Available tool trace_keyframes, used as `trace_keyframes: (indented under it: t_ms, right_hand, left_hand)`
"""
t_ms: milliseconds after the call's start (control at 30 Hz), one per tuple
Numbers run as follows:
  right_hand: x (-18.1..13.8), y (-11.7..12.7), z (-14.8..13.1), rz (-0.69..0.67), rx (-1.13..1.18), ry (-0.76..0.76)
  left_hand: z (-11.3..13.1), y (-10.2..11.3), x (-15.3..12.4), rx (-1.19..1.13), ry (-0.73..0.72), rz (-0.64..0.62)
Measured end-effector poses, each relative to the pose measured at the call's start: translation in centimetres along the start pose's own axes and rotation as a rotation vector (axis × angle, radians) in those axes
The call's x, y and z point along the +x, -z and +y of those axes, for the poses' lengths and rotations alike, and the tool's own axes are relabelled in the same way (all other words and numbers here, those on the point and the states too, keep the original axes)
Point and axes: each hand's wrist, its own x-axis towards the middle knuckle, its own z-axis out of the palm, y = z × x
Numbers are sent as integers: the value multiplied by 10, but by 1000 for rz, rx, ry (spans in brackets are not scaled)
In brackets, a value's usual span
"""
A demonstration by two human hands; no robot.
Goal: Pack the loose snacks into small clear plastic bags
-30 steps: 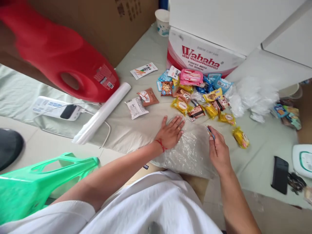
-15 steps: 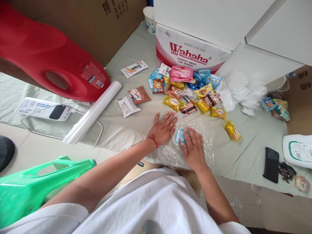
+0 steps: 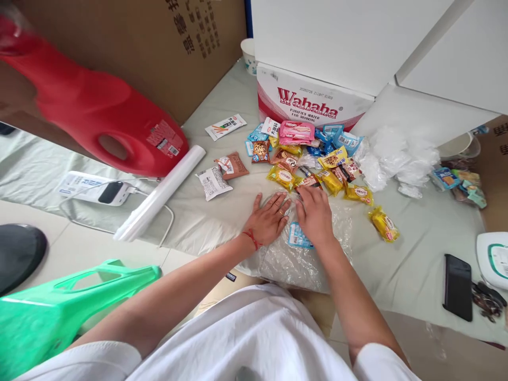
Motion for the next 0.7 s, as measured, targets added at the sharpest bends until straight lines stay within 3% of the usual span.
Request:
trace_keyframes:
  t_ms: [167, 267, 367, 433, 500, 600, 700]
  right_hand:
    - [70, -32, 5, -144, -66, 24]
    - [71, -17, 17, -65, 79, 21]
    - [43, 21, 29, 118, 307, -95]
    - [14, 44, 32, 153, 529, -278]
    - [-18, 56, 32, 60, 760, -502]
    - [-57, 52, 26, -175, 955, -745]
    - [-77, 40, 19, -316, 771, -784]
  left_hand:
    - [1, -1, 1, 8, 3, -18]
    - [1, 1, 1, -3, 4, -11]
    - [1, 2, 0, -22, 3, -13]
    - [0, 2, 0, -31, 7, -11]
    - [0, 1, 0, -35, 7, -5]
    - [0, -1, 0, -30, 2, 7]
    - [1, -2, 0, -19, 6, 6]
